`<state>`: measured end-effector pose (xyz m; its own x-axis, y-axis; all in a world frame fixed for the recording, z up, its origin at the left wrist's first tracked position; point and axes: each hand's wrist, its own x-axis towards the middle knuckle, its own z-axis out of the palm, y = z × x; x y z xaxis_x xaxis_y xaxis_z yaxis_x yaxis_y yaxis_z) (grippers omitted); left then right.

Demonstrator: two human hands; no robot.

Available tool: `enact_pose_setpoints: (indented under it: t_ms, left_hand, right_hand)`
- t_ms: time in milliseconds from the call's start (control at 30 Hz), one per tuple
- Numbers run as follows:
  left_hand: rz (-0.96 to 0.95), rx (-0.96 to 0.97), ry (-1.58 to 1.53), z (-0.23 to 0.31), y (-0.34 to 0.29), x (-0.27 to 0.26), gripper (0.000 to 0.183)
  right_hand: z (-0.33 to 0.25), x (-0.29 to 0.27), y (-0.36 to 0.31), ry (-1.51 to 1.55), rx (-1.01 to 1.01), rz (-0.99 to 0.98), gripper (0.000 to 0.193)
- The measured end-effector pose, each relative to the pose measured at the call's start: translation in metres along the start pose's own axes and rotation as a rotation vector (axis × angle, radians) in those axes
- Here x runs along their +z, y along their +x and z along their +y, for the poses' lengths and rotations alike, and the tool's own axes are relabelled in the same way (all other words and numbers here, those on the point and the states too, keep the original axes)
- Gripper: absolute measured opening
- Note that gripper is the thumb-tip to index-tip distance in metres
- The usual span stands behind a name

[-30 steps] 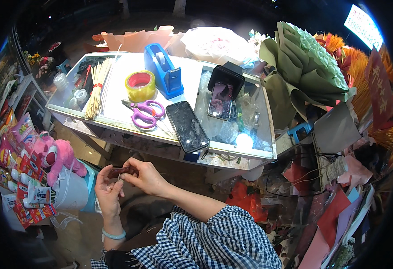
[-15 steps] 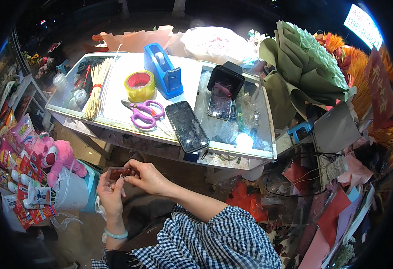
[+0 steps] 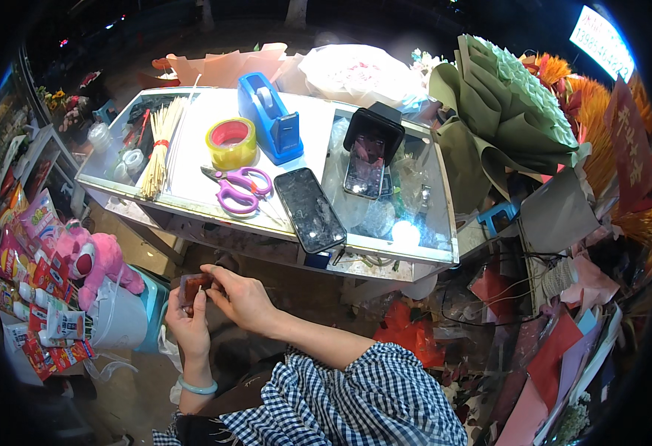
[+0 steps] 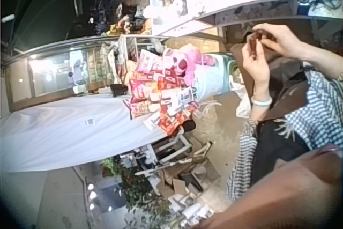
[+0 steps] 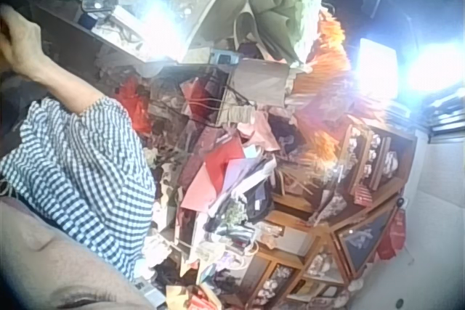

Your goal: The person assembles a snack bouquet by inserting wooden skewers into small snack packets and arranging them into a floral-style bouquet. They use scissors to trim skewers and tape to secure items, then place the assembled bouquet into a bucket.

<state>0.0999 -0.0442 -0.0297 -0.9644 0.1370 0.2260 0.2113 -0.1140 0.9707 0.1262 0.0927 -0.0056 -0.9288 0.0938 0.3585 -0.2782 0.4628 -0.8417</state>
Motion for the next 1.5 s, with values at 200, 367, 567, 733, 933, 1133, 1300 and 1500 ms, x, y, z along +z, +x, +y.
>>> enact_pose_setpoints:
  t_ms: [200, 367, 567, 733, 933, 1133, 1300, 1500]
  left_hand:
    - [-0.022, -0.001, -0.027, 0.002, -0.001, 0.0, 0.02]
    - [-0.02, -0.004, -0.028, 0.003, -0.002, 0.0, 0.02]
    - [0.007, 0.009, -0.003, 0.002, -0.001, -0.002, 0.017]
    - [-0.049, -0.093, -0.164, 0.004, 0.004, -0.012, 0.014]
    - [-0.102, -0.196, -0.288, 0.009, 0.012, -0.018, 0.019]
    - [-0.119, -0.207, -0.216, 0.009, 0.012, -0.02, 0.022]
    - [-0.138, -0.205, -0.228, 0.008, 0.012, -0.021, 0.022]
    - [-0.178, -0.287, -0.365, 0.009, 0.015, -0.025, 0.02]
  right_hand:
    - [0.001, -0.001, 0.002, -0.021, 0.03, -0.023, 0.035]
    - [0.003, -0.002, 0.004, -0.015, 0.093, -0.068, 0.03]
    - [0.003, -0.004, 0.006, -0.015, 0.055, -0.044, 0.023]
    - [0.004, -0.008, 0.009, 0.038, 0.107, -0.188, 0.02]
    - [-0.001, -0.014, 0.009, 0.192, 0.14, -0.274, 0.018]
    - [-0.005, -0.024, 0.011, 0.027, 0.045, -0.355, 0.016]
    - [-0.007, -0.028, 0.015, -0.022, -0.002, -0.393, 0.015]
    - [-0.008, -0.029, 0.017, 0.045, -0.042, -0.405, 0.015]
